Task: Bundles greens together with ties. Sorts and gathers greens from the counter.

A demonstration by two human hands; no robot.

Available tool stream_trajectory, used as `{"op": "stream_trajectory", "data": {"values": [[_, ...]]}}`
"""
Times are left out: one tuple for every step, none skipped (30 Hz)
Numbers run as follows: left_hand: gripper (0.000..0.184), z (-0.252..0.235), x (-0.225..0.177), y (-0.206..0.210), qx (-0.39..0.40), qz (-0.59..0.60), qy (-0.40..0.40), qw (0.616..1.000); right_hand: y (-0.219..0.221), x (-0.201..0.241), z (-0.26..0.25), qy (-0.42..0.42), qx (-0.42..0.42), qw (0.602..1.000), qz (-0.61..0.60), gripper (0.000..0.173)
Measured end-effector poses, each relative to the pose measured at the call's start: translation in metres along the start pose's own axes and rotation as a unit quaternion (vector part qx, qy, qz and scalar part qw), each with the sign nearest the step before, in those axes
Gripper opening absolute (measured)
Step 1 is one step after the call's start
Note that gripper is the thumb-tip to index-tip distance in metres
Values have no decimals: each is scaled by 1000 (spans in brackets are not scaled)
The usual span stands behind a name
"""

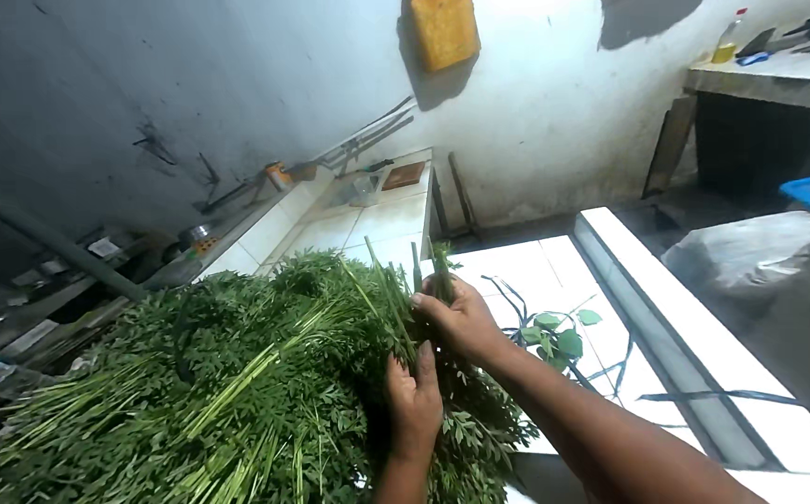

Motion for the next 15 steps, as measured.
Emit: {"op": "stream_trajectory", "data": {"values": [[47, 0, -1, 0, -11, 10, -1, 1000, 0, -2, 0, 9, 0, 1000, -6, 17], [46, -1, -1, 0, -17, 14, 1, 1000, 1, -4, -1, 15, 4, 1000, -10, 18], [44, -2, -1, 0, -17, 12, 7, 1000, 2, -5, -1, 20, 13, 1000, -16, 21], [42, -2, -2, -1, -15, 5, 14, 1000, 3, -6, 0, 21, 27, 999, -20, 23], [39, -3, -2, -2, -10, -5, 23, 1000, 5, -5, 0, 17, 43, 999, -23, 27], [35, -3, -1, -2, -4, -19, 35, 999, 6, -4, 1, 9, 57, 998, -24, 30], [33, -3, -1, -3, 4, -31, 46, 998, 7, -3, 2, 6, 68, 998, -19, 35], [32, -4, -1, -3, 9, -36, 53, 998, 7, -2, 2, 5, 72, 997, -10, 35], [32, -4, 0, -3, 10, -40, 54, 998, 7, -2, 2, 5, 66, 998, -2, 30], [32, -4, 0, -4, 5, -45, 53, 998, 7, -2, 1, 10, 58, 998, 0, 25], [32, -4, 1, -5, -6, -51, 51, 997, 5, -4, 1, 20, 46, 999, -3, 23], [33, -5, 1, -7, -21, -58, 50, 997, 4, -6, 0, 32, 34, 999, -13, 22], [31, -6, 1, -9, -32, -64, 50, 996, 2, -8, -1, 45, 25, 998, -25, 22], [31, -8, 1, -11, -35, -69, 48, 996, 0, -10, -2, 59, 16, 997, -40, 23], [31, -9, 0, -14, -37, -75, 47, 995, -1, -11, -2, 71, 9, 996, -51, 25]]}}
Point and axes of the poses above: each hand's wrist, its own z-axis away from the middle knuckle, its own y-axis out of the palm, x = y × z, the point moved 3 cm from there along -z, towards the middle knuckle, and after that the axes turned 1 degree about -y, right-handed, at the moved point
